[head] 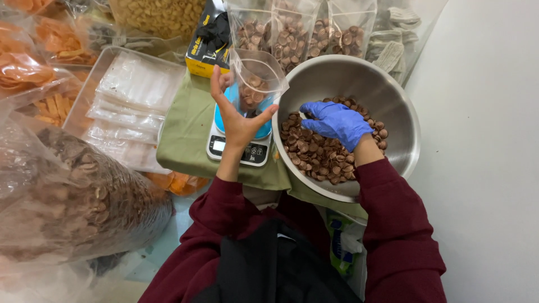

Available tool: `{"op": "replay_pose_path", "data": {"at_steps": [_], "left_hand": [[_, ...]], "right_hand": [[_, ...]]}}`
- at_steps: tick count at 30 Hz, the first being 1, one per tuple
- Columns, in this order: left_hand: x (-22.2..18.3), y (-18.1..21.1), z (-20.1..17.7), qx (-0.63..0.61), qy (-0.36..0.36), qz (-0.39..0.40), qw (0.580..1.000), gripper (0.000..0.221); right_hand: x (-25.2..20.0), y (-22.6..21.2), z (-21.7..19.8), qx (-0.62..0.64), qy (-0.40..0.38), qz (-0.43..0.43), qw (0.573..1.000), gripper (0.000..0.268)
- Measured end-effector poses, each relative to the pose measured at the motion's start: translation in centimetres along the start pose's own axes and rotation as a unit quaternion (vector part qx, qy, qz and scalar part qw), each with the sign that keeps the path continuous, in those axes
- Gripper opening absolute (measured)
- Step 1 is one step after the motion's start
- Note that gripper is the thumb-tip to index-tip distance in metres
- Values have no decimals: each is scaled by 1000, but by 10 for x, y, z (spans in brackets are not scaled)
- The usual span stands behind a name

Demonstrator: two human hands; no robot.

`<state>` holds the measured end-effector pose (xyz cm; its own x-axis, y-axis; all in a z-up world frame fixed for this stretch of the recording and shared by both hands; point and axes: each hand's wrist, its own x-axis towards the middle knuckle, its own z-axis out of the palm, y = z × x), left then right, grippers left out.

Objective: The person scoops brown spiral-shaped snacks from a metal bowl into a clear plastic bag, places the bag on a digital scale, and adjusts the contents to reach a target weight. The person then seals the bag and sets it aside.

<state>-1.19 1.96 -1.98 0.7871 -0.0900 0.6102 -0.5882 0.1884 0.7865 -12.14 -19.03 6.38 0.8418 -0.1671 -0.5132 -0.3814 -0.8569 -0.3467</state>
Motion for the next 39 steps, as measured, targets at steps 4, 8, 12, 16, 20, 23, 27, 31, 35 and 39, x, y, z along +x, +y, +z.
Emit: {"op": "replay_pose_path", "data": {"at_steps": [4,8,12,16,20,23,27,31,35,39], "left_hand": [[5,-12,-6,-42,26,50,997,127],[13,-14,-13,-77,82,78,991,107],[18,-1,-22,-98,117,66,986,101],[23,24,-24,-64,139,63,986,66],[22,24,-28,-56,142,54,987,63],[22,24,-29,-51,142,58,987,64],[20,21,-29,-50,139,49,988,68],[19,20,-29,-46,128,47,990,67],[20,20,-29,-48,120,54,990,64],[20,24,-29,-43,118,57,990,62]], "right_hand": [[-1,0,1,6,14,7,1000,52],[0,0,2,1,16,11,1000,51],[5,3,6,-6,9,-16,1000,49],[2,-3,2,-29,4,8,1000,60],[7,2,5,-32,-3,-13,999,61],[2,-3,3,-21,0,0,1000,58],[6,2,6,-24,3,5,1000,59],[4,0,5,-27,5,2,1000,60],[-13,-29,-7,-31,-42,29,998,56],[-4,-39,9,-55,-76,8,996,75]]}}
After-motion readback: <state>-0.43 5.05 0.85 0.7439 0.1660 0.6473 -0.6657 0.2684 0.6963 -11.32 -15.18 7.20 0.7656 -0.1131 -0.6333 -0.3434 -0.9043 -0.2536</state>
